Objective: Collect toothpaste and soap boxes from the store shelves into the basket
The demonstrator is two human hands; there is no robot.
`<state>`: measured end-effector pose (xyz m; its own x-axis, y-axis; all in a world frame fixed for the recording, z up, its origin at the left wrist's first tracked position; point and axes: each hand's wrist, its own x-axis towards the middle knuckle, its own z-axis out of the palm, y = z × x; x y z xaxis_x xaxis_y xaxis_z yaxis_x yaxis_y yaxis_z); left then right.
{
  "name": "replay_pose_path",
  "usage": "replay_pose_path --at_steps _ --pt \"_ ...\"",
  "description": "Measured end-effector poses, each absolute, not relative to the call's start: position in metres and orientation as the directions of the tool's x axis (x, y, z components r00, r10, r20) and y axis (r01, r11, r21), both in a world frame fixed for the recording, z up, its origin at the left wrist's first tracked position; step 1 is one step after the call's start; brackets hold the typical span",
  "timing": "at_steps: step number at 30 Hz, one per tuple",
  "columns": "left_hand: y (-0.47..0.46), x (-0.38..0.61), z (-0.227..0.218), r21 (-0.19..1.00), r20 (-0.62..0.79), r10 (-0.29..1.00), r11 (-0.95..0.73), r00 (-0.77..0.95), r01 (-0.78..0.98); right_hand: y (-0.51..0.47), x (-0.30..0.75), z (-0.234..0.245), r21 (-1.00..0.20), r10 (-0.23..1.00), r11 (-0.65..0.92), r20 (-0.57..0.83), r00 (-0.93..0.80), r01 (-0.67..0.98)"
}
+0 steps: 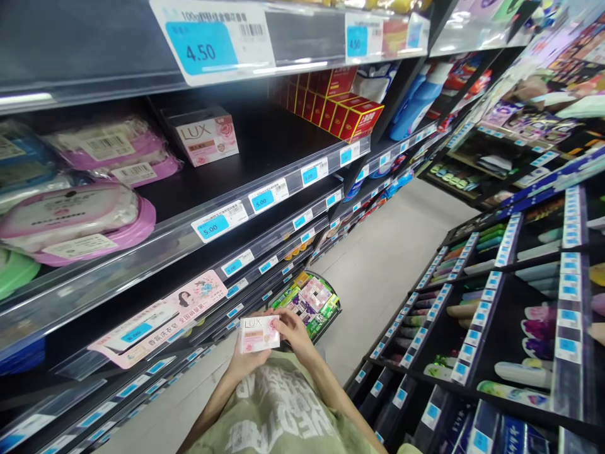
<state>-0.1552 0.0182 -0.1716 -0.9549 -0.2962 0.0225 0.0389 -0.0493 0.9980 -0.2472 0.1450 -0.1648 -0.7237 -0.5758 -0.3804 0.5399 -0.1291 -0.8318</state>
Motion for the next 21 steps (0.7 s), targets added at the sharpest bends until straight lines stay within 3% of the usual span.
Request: replay_pose_path --at_steps 2,7,10,14,18,21 --pt "0.017 -0.154 -0.169 0.998 0.030 -0.238 -0.042 -0.971 0.041 0.147 -0.245 -0.162 -0.813 -0.601 -0.136 -0.386 -0.700 0.566" --pt "0.016 -0.152 -0.160 0.938 0.148 -0.125 0.332 -0.981 0.099 0.147 -0.242 -0.160 -0.795 -0.586 -0.168 -0.395 -0.707 0.583" --pt "0.016 -0.152 -0.157 0.896 0.185 -0.099 0.427 -0.978 0.126 0.148 -0.243 -0.160 -0.792 -0.583 -0.169 -0.399 -0.708 0.586" --pt "0.015 -0.150 -0.157 0.939 0.149 -0.107 0.327 -0.983 0.107 0.152 -0.248 -0.158 -0.821 -0.630 -0.124 -0.369 -0.684 0.557" --pt "0.015 -0.148 -0.164 0.992 0.089 -0.130 0.104 -0.988 0.076 0.158 -0.256 -0.150 -0.886 -0.739 -0.019 -0.300 -0.603 0.464" --pt "0.018 -0.147 -0.175 0.997 0.002 -0.159 -0.073 -0.987 0.014 0.166 -0.264 -0.144 -0.922 -0.749 -0.003 -0.254 -0.611 0.387"
